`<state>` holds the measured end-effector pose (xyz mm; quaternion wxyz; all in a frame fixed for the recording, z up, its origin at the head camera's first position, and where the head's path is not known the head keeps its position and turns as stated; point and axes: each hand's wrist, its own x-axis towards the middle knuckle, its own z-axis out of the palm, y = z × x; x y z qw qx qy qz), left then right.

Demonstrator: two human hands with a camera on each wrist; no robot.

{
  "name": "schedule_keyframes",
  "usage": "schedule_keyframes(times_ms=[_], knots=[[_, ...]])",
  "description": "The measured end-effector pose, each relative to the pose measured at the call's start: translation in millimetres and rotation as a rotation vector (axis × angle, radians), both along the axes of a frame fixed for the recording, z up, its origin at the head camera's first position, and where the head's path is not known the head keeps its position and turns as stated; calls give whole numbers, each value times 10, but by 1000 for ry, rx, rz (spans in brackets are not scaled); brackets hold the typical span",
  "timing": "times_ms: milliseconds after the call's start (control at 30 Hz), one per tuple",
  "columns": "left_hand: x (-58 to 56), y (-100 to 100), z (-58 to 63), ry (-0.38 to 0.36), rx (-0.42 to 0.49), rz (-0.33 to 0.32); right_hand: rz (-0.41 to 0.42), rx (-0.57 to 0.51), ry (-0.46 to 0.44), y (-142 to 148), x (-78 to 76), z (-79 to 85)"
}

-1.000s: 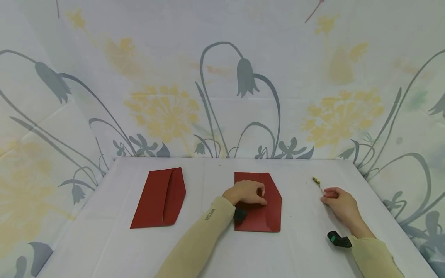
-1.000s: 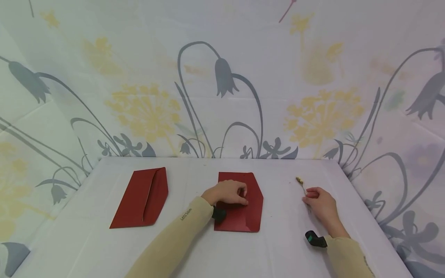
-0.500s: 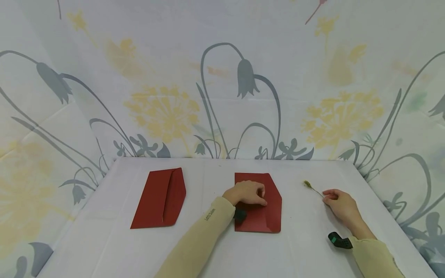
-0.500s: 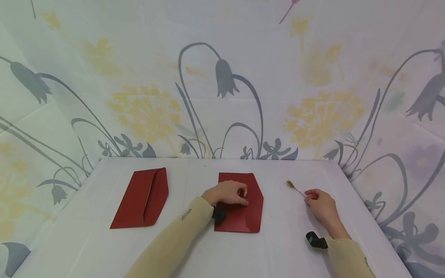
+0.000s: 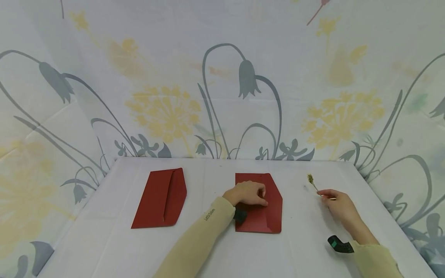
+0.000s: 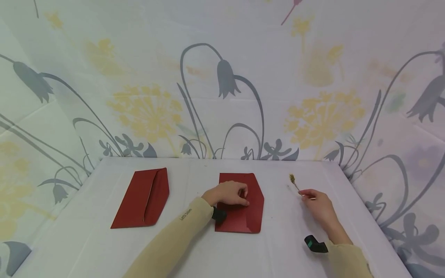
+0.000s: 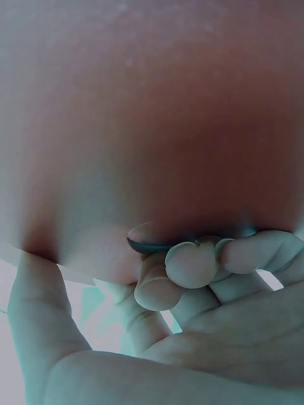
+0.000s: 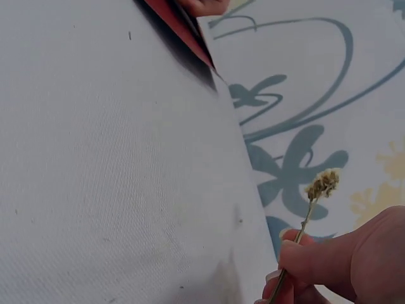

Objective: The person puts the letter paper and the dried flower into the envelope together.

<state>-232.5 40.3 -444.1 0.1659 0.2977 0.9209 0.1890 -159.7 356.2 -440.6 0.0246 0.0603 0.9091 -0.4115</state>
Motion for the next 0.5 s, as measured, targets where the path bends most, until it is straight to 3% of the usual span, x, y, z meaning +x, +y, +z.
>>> schedule_keyframes(times_ms=[200, 500], knots=[[11, -2, -10, 10, 1, 0, -8, -77, -4, -141, 55, 23], [24, -6, 34, -3, 10, 11, 60, -181, -17, -423, 80, 104]])
